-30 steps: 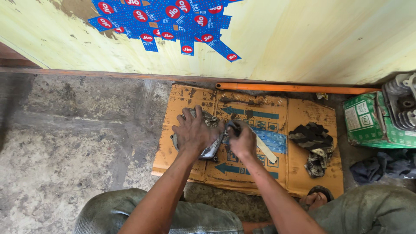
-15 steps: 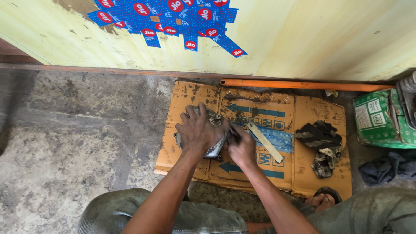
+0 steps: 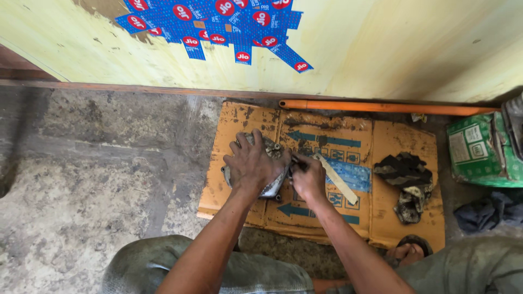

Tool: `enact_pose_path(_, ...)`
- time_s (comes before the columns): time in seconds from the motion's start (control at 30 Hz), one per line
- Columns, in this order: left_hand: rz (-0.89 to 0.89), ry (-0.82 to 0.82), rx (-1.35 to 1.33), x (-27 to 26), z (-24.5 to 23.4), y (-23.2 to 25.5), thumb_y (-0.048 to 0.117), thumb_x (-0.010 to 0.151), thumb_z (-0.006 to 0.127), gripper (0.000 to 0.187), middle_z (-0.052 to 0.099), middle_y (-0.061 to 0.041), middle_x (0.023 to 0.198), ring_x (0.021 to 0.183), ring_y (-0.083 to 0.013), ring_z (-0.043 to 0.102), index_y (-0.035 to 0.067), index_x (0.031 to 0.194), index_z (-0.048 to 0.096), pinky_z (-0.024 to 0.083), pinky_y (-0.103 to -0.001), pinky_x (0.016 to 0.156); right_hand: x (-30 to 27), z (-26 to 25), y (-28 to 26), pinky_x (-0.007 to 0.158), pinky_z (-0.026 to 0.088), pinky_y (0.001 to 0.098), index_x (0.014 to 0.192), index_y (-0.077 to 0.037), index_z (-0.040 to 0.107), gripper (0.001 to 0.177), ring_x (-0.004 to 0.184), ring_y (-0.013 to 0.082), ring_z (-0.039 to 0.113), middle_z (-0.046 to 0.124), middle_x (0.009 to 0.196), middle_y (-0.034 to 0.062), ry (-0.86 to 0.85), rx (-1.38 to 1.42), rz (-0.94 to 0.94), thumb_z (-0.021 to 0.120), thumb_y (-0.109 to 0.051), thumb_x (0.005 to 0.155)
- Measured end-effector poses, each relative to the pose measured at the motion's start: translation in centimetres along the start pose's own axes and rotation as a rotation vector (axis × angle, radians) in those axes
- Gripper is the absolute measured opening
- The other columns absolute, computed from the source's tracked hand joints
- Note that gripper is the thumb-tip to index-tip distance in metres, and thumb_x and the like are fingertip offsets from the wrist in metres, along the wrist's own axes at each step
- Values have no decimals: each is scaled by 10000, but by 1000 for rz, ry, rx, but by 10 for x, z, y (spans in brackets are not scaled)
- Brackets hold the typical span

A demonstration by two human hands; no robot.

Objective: The person sits on the floor and scrubs a silver metal part with a cloth and a wooden stick. They repeatedly rub the surface of the part, which is placed on a cardboard box, to remove dirt or residue.

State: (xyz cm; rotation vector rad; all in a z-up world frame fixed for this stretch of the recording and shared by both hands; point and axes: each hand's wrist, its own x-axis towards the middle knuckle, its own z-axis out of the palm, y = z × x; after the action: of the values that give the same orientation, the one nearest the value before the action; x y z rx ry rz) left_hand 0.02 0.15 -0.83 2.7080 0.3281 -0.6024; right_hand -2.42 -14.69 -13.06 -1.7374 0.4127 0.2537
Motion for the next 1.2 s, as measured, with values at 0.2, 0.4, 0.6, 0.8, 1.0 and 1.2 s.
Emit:
enact_pose_path(0.2, -10, -38, -12, 2, 1, -1, 767, 818, 505, 1095, 184, -280, 1643, 1404, -436, 355, 115, 1630, 166, 379, -586, 1042, -9, -9, -1, 421, 524, 283, 1375, -53, 615, 426, 539, 169, 624, 728, 845, 158, -69, -3, -4, 596, -12, 952)
enact_pose_path(0.4, -1, -53, -12, 1, 2, -2, 771, 835, 490, 1093, 176, -285, 1648, 1441, -450, 315, 117, 1640, 145, 359, -606, 1071, -8, -4, 8, 373, 467, 271, 1397, -102, 588, 423, 519, 133, 580, 683, 843, 80, -114, 22, -63, 540, -71, 977)
enact_pose_path(0.6, 28, 19, -23, 4, 5, -2, 788, 842, 534, 1106, 85, -320, 1610, 1454, -530, 131, 99, 1603, 122, 202, -676, 1097, 14, -1, 33, 432, 366, 253, 1405, -101, 598, 345, 568, 108, 462, 627, 863, 149, -169, -167, -176, 467, -95, 1086)
enact_pose_path(0.8, -1, -18, -29, -3, -3, 0, 767, 834, 507, 1089, 159, -300, 1635, 1460, -474, 256, 94, 1619, 166, 318, -607, 1088, 2, 0, 7, 441, 538, 261, 1532, -231, 385, 605, 609, 104, 615, 654, 1050, 133, -139, -476, -72, 493, -43, 968)
enact_pose_path(1.0, -6, -35, -24, -1, -2, -2, 770, 810, 511, 1121, 156, -290, 1652, 1460, -457, 288, 103, 1632, 145, 343, -592, 1095, -14, -5, -9, 359, 506, 281, 1582, -251, 374, 618, 517, 138, 609, 579, 1274, 191, -186, -442, -51, 450, -55, 1001)
enact_pose_path(1.2, 7, -38, -34, 1, 0, -1, 795, 848, 476, 1108, 55, -301, 1658, 1509, -502, 124, 107, 1627, 94, 191, -683, 1154, -5, -3, -8, 421, 478, 281, 1560, -230, 376, 603, 569, 126, 562, 659, 1093, 159, -202, -461, -19, 481, -51, 994)
